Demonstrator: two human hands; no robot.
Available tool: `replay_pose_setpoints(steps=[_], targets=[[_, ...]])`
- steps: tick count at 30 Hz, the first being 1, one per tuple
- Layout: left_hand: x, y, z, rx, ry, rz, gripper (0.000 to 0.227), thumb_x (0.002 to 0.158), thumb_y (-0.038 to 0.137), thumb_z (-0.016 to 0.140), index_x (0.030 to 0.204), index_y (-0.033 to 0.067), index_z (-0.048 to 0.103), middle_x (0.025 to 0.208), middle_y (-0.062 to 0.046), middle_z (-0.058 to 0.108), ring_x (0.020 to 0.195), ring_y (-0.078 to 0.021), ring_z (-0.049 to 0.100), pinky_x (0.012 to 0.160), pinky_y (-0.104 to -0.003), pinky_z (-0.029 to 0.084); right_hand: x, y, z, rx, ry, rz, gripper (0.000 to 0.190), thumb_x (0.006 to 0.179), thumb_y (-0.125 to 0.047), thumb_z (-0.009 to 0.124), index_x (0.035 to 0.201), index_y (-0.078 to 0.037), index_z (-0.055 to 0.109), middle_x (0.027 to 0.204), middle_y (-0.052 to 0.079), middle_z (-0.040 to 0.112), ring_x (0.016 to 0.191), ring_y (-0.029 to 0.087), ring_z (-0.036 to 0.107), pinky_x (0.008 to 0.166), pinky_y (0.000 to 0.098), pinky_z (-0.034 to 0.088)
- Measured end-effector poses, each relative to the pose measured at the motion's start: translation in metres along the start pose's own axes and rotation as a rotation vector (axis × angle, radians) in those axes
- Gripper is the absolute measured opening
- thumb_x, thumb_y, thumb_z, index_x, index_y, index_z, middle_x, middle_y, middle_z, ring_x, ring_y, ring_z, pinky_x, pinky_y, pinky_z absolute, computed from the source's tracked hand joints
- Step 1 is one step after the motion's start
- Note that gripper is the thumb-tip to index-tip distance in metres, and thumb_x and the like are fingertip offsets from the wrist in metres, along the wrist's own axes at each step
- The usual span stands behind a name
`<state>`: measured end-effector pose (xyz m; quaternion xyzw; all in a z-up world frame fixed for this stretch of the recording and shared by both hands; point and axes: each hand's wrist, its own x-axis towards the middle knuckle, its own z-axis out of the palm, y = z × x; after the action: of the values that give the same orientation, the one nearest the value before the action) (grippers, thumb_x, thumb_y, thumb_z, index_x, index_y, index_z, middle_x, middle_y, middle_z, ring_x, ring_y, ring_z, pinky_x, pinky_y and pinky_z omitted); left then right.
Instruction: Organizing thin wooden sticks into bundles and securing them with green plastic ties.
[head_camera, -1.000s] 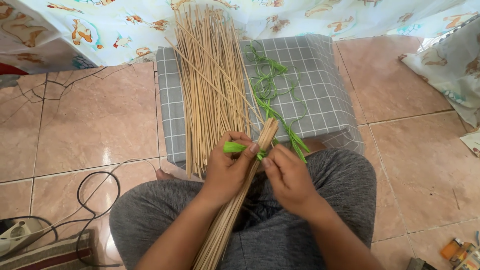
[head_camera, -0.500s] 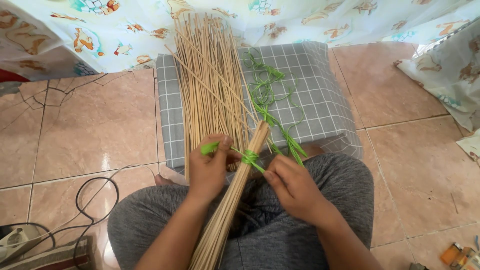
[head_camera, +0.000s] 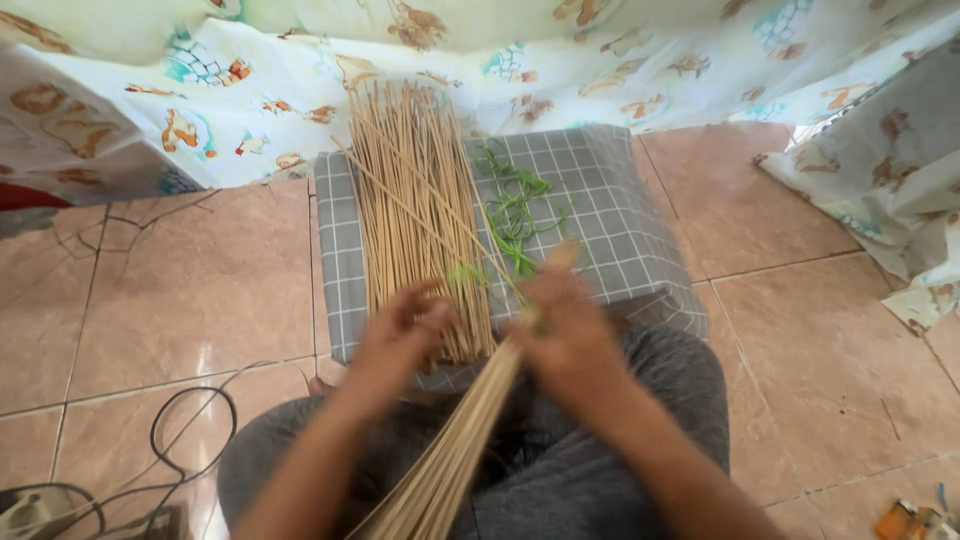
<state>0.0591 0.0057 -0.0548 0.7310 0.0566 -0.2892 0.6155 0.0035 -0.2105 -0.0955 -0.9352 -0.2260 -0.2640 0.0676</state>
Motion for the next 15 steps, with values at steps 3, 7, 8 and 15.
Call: replay_pose_setpoints(steps=[3,7,8,15], targets=[[0.012,-0.017,-0.059,-0.008,0.041,0.167,0.057,0.085,0.018,0.063,0.14,0.0093,0.06,0.128,-0.015,0.072,0.108,-0.0248,0.07,0.09,-0.038,0.056,-0.022,0.057,-0.029,-0.164,0.137,0.142,0.017,0.081,-0.008,0.072,0.097,-0.008,0.073,0.122,0.014,0.074,0.113,0.032,0.067,0.118,0.0556,0.04],[-0.005,-0.013,-0.097,-0.07,0.223,0.064,0.04,0.098,0.012,0.052,0.136,0.0034,0.06,0.125,-0.016,0.071,0.113,-0.0282,0.069,0.095,-0.042,0.053,-0.072,0.124,-0.079,-0.403,-0.076,0.414,0.027,0.086,-0.005,0.075,0.111,-0.015,0.071,0.113,-0.002,0.075,0.111,0.028,0.066,0.103,0.0465,0.047],[-0.006,-0.021,-0.098,-0.099,0.37,0.088,0.034,0.101,0.012,0.053,0.132,0.0014,0.06,0.121,-0.017,0.07,0.109,-0.0282,0.069,0.093,-0.04,0.054,-0.08,0.129,-0.091,-0.415,-0.238,0.611,0.024,0.09,-0.022,0.07,0.113,-0.018,0.072,0.101,0.005,0.076,0.094,0.034,0.068,0.086,0.0479,0.05],[-0.002,-0.085,-0.082,0.07,0.697,0.427,0.016,0.102,0.003,0.065,0.117,-0.0032,0.065,0.098,-0.014,0.07,0.089,-0.0204,0.068,0.081,-0.03,0.054,-0.101,0.138,-0.113,-0.054,-0.458,1.08,0.035,0.093,-0.038,0.064,0.105,-0.006,0.069,0.083,0.014,0.077,0.073,0.034,0.07,0.069,0.0434,0.052]])
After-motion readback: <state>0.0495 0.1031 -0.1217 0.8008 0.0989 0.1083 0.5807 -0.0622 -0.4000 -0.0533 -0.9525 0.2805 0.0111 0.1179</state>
